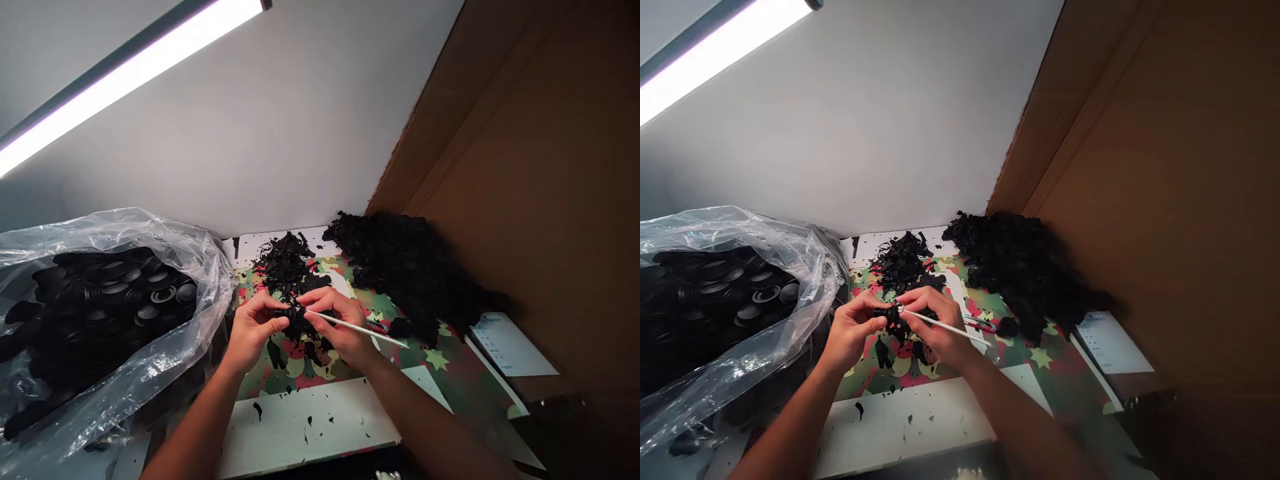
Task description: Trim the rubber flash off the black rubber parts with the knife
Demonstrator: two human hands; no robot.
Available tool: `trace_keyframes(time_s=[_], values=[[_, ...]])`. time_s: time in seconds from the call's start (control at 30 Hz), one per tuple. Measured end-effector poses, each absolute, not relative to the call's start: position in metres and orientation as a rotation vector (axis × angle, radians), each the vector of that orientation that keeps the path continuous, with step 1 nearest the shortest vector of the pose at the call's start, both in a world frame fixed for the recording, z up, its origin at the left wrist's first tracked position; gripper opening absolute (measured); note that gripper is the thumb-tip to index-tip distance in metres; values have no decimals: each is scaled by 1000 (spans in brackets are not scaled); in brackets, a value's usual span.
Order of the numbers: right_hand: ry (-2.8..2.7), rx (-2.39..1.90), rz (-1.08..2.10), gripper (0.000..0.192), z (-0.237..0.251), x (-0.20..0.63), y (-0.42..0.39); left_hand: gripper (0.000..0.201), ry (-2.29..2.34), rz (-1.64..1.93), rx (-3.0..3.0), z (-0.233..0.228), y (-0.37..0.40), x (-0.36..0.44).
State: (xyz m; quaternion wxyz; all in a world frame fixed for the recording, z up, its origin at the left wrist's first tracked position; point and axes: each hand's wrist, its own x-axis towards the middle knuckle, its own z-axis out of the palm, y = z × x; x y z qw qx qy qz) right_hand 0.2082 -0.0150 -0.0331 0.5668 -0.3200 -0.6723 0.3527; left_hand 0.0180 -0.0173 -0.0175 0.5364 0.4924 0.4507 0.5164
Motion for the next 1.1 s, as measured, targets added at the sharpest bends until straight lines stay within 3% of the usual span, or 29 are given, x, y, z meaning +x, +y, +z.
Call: trace_keyframes(time_s=[0.23, 0.57, 0.83, 0.93, 1.1], values=[[-1732, -673, 746, 7, -31, 206, -17, 19, 1153, 1236, 1397, -21, -16, 16], [-1823, -628, 620, 6, -34, 208, -14, 20, 1188, 1199, 1459, -22, -16, 15], [-1938, -682, 262, 21, -40, 200, -11, 19, 1202, 1200, 1383, -26, -17, 18], [-1820, -828, 321, 21, -41, 201, -8, 21, 1169, 1228, 1288, -23, -17, 19], [-1484, -978, 730, 14, -37, 205, -5, 29, 1063, 1238, 1184, -21, -17, 19]])
